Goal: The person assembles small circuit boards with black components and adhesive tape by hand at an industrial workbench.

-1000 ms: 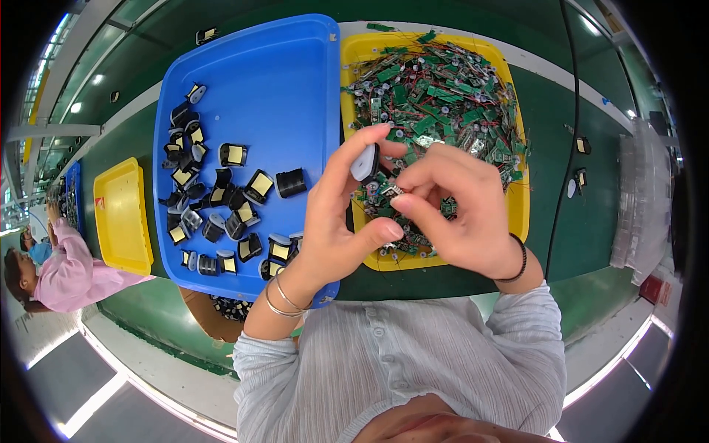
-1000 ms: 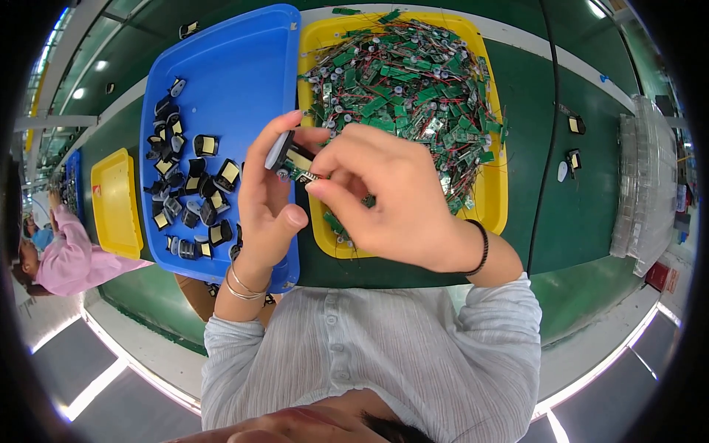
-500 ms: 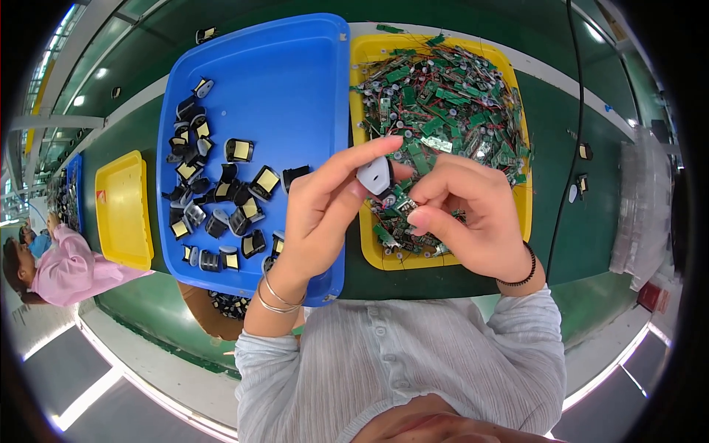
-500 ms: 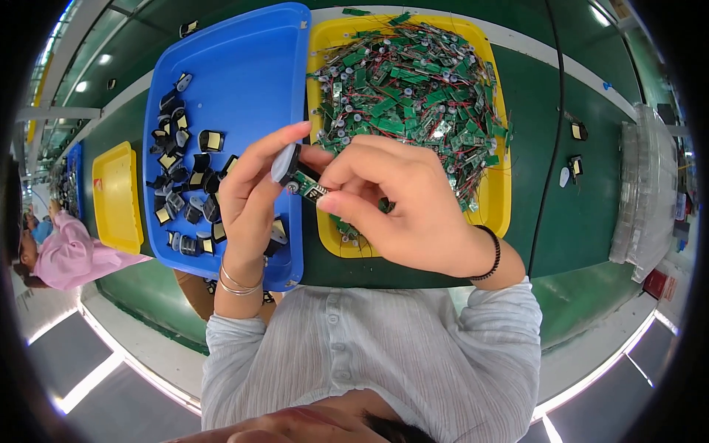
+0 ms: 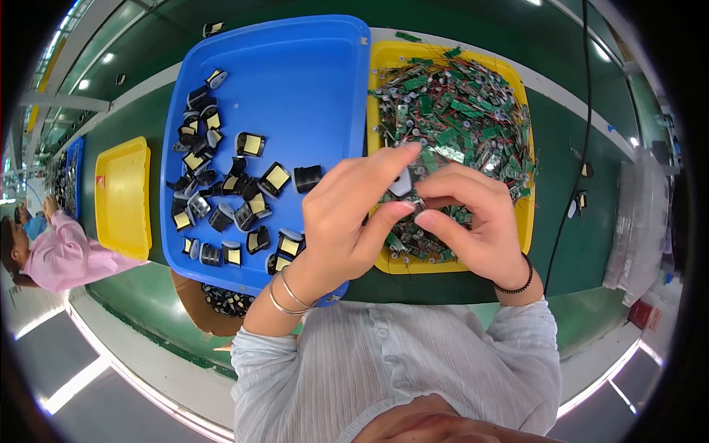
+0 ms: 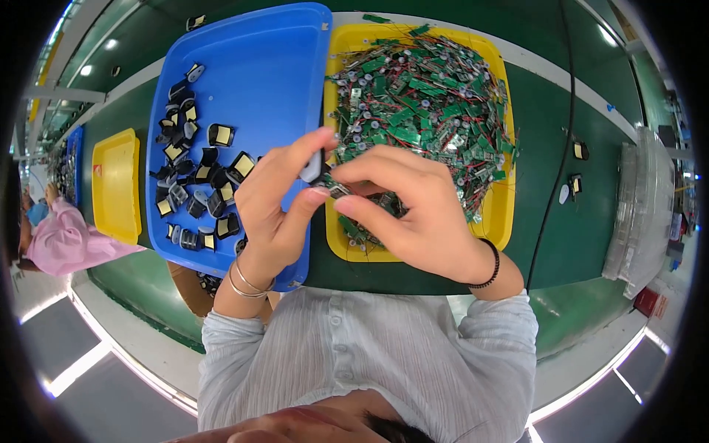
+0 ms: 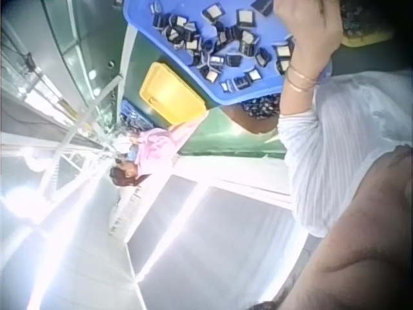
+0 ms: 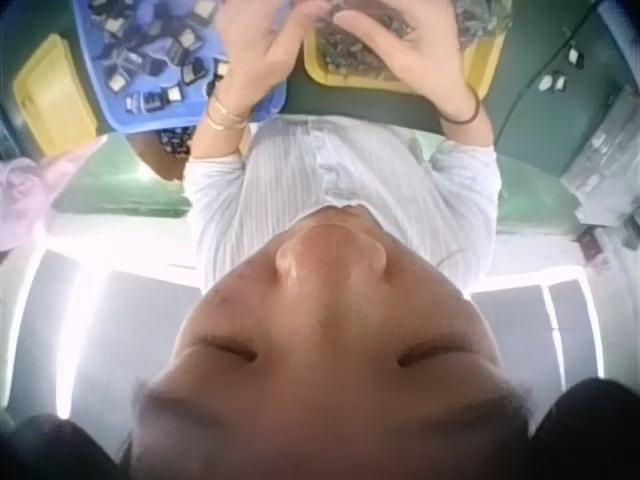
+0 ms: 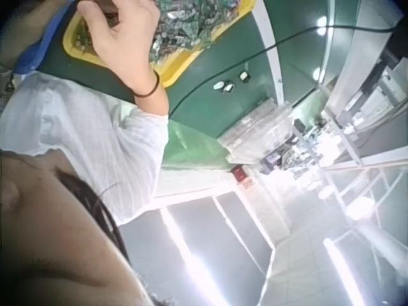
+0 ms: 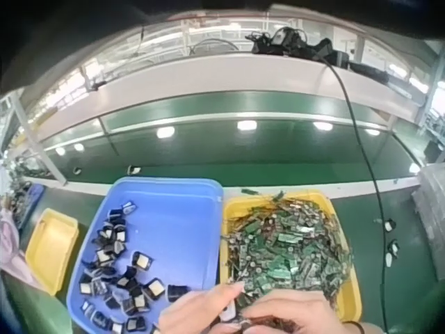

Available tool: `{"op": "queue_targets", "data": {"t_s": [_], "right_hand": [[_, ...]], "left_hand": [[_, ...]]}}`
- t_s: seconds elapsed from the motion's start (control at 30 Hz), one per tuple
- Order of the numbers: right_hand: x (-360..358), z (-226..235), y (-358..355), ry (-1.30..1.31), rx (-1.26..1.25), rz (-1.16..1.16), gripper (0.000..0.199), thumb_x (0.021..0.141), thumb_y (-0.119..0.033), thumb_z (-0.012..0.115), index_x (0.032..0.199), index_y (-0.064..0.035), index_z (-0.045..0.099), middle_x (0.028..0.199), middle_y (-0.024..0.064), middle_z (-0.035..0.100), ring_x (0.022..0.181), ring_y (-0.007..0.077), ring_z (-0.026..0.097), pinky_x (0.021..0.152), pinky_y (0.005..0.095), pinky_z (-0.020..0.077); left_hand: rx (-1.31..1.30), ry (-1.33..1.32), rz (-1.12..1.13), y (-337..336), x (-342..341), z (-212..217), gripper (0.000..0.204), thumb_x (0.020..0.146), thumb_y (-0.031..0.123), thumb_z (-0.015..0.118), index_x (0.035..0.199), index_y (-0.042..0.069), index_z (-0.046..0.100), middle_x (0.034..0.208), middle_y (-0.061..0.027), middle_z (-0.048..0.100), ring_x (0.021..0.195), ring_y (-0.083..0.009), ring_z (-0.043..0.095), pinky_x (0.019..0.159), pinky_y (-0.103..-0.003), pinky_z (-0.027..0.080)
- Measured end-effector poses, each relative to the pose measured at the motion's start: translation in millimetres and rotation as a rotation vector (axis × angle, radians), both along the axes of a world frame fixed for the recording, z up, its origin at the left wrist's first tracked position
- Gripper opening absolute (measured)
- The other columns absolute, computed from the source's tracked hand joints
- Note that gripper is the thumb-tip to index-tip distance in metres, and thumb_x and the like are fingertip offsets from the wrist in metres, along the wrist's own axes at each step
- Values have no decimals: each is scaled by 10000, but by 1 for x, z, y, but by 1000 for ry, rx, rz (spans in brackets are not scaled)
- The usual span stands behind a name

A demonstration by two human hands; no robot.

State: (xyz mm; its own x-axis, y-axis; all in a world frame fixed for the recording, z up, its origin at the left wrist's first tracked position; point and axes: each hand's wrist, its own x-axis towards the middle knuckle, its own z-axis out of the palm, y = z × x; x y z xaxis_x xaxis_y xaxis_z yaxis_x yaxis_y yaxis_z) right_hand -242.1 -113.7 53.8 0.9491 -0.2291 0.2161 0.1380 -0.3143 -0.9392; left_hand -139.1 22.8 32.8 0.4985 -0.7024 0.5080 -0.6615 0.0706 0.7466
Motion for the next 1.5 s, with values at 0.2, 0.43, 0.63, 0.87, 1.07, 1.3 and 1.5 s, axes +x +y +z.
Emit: {"op": "queue_targets", "data": {"t_s": [0.2,0.43,0.63,0.87,1.07,1.3,1.5], "right_hand": [[18,8,-13,75,-176,43,111,698,18,615,798,23,568,733,89,555,621,171,572,560,250,465],[127,-38,-133,-134,-990,-323,105,666,-136,623,754,-82,606,737,60,591,740,231,563,641,351,458],[202,-101,-204,178,-1249,-290,74,666,-157,625,735,-175,642,733,33,592,804,215,553,650,351,481],[198,-59,-187,342,-1114,-244,181,640,-236,693,791,-148,646,812,64,621,835,254,578,706,377,475],[119,18,-111,721,-1060,70,314,557,-317,739,741,-75,660,781,98,642,764,257,609,692,356,483],[77,-17,-88,609,-921,-12,206,594,-240,726,663,-80,616,723,82,617,740,270,589,654,372,466],[51,-30,-91,192,-892,-99,140,624,-172,672,685,-76,593,674,82,576,711,281,553,624,390,445]], "left_hand": [[121,47,-58,6,18,8,503,693,160,634,1166,58,497,1185,-86,507,1036,-289,467,860,-363,391],[840,-603,582,81,96,-19,309,768,330,565,1023,154,563,1115,-162,498,1102,-377,383,877,-481,325],[1057,-498,491,85,88,-27,331,774,365,550,957,91,573,926,-119,584,975,-309,478,809,-489,337],[684,-438,474,76,94,-12,202,624,79,669,798,69,568,709,-67,521,846,-254,479,717,-358,372],[448,-433,408,51,79,14,210,626,95,682,792,40,565,720,-64,484,765,-241,450,687,-344,382],[267,-355,264,30,46,33,248,612,127,700,782,25,551,801,-85,502,818,-271,454,721,-355,380],[181,-162,144,22,30,32,205,645,80,660,801,21,540,872,-78,569,841,-249,485,748,-326,379]]}}
